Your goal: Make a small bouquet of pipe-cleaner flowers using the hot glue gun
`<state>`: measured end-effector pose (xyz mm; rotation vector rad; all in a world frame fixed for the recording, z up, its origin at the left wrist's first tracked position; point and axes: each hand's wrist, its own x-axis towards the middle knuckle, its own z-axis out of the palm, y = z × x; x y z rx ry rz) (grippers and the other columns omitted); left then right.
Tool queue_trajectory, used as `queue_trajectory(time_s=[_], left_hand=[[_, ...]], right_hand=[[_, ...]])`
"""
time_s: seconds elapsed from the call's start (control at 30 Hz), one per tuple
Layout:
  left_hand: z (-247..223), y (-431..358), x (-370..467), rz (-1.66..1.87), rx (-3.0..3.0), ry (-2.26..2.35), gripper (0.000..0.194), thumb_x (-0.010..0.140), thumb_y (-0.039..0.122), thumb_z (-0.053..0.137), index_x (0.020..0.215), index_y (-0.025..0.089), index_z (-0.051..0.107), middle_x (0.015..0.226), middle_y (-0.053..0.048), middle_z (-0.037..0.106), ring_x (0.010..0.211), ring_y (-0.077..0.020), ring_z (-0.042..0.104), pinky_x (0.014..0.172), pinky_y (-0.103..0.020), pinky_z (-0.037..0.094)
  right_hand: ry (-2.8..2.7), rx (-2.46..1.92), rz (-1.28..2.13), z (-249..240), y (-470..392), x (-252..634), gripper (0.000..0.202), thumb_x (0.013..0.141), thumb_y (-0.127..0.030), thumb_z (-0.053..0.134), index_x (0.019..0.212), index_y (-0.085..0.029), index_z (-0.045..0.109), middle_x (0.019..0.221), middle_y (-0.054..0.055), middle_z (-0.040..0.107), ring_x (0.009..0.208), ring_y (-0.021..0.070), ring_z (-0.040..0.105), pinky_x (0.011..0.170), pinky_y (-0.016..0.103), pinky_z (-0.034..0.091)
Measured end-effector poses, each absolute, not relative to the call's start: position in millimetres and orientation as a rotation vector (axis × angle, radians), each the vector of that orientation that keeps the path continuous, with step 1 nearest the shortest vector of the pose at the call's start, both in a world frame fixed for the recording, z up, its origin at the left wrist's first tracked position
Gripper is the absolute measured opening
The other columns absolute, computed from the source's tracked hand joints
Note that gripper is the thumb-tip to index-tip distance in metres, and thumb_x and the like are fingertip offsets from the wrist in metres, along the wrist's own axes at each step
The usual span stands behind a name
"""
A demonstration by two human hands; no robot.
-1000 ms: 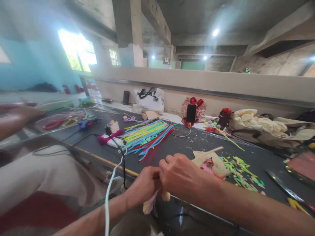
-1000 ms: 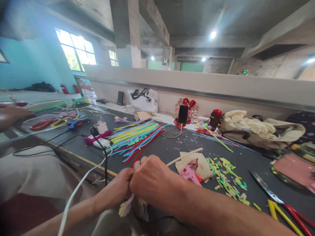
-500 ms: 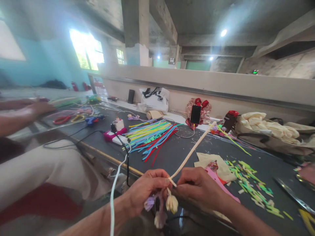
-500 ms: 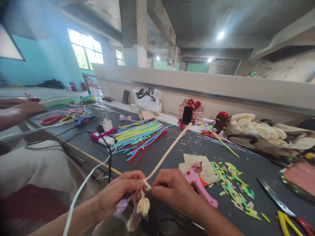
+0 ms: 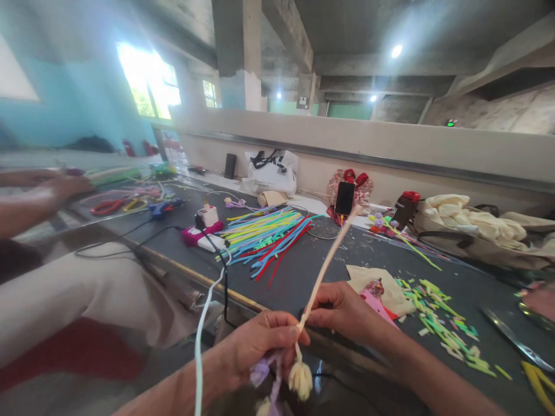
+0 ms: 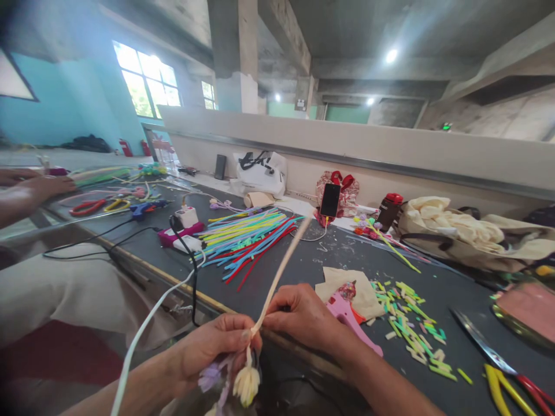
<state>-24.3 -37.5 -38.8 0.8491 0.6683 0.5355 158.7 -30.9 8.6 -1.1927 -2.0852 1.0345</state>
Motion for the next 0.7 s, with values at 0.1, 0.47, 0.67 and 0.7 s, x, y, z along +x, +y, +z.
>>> queue_trajectory(time_s=[0.1,0.47,0.67,0.7], left_hand=[[-34.5,-35.7,-26.3,0.587,0.894,0.717,0.022,0.069,0.032,0.060,0.070,0.010,0.065,0.045,0.002,0.055,0.038,-0.0045,0.045,0.039,-0.015,0.031],[-49.1,-29.9,-25.6,0.457,0.881,0.726,0.016,0.064,0.026,0.064,0.069,0.011,0.065,0.051,-0.001,0.060,0.042,-0.0066,0.048,0.044,-0.017,0.033],[-52.3,-32.5,-20.4,0.437,0.856,0.726,0.009,0.059,0.018,0.061,0.056,0.010,0.060,0.047,-0.001,0.060,0.038,-0.0074,0.048,0.041,-0.018,0.034],[-52.2,-33.0,-20.4,0.437,0.850,0.732,0.008,0.059,0.017,0.061,0.056,0.010,0.060,0.048,-0.002,0.060,0.039,-0.0078,0.049,0.041,-0.018,0.035]], right_hand=[[-2.091,-1.204,0.978,3.1,-27.6,162.0,0.009,0.068,-0.019,0.060,0.067,-0.014,0.067,0.061,-0.002,0.058,0.055,0.0089,0.052,0.050,0.016,0.036],[-2.190,-1.141,0.998,4.0,-28.9,163.3,0.013,0.071,-0.024,0.059,0.074,-0.015,0.068,0.068,-0.001,0.062,0.062,0.0112,0.056,0.055,0.017,0.039],[-2.234,-1.030,0.998,2.0,-26.8,158.6,0.009,0.069,-0.017,0.059,0.071,-0.015,0.068,0.065,-0.002,0.060,0.063,0.0107,0.055,0.055,0.016,0.039],[-2.234,-1.045,0.974,1.7,-27.3,156.1,0.009,0.069,-0.016,0.059,0.070,-0.015,0.068,0.064,-0.002,0.059,0.062,0.0105,0.055,0.055,0.016,0.039]])
